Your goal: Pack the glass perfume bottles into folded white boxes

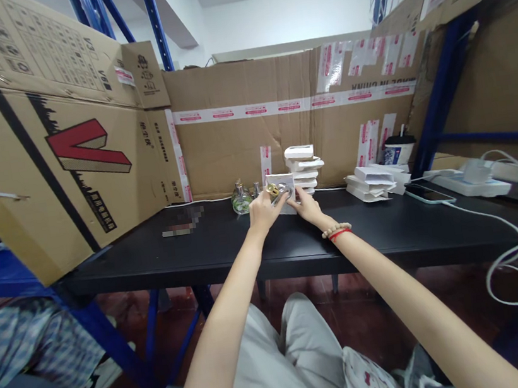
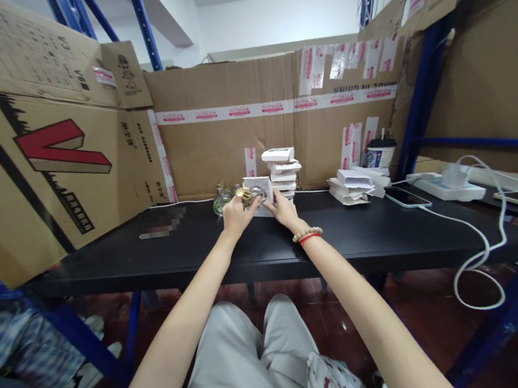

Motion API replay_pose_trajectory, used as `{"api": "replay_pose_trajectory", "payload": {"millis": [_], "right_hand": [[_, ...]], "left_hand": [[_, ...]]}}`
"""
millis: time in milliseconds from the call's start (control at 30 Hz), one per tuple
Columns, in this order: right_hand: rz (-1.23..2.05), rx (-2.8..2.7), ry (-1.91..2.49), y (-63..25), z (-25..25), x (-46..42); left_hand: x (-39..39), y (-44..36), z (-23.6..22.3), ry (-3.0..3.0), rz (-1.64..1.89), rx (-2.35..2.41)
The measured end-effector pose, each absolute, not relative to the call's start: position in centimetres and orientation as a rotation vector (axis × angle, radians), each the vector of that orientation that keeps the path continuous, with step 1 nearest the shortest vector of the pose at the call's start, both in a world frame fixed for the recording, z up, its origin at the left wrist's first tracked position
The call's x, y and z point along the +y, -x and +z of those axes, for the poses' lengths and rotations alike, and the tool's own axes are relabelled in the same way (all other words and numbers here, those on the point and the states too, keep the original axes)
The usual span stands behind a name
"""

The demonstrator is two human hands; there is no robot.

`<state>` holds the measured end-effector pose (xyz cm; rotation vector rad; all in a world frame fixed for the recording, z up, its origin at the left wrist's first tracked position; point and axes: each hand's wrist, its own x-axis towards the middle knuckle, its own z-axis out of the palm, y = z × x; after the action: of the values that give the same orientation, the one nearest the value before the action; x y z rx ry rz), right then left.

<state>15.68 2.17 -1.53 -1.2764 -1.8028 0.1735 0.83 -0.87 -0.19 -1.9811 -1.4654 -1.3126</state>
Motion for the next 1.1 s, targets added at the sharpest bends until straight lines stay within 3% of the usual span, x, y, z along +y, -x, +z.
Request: {"api": "replay_pose_trajectory", "payload": {"millis": [567, 1100], "right_hand": [[0.335, -1.909, 0.977, -15.3, -2.2, 3.2], [0.303, -1.978, 0.904, -15.0, -2.2, 2.7]], "left_hand": [[0.9, 0.4, 0.0, 1.769, -1.911, -0.919], [0.2, 0.1, -0.1, 1.801, -1.794, -1.013]]}}
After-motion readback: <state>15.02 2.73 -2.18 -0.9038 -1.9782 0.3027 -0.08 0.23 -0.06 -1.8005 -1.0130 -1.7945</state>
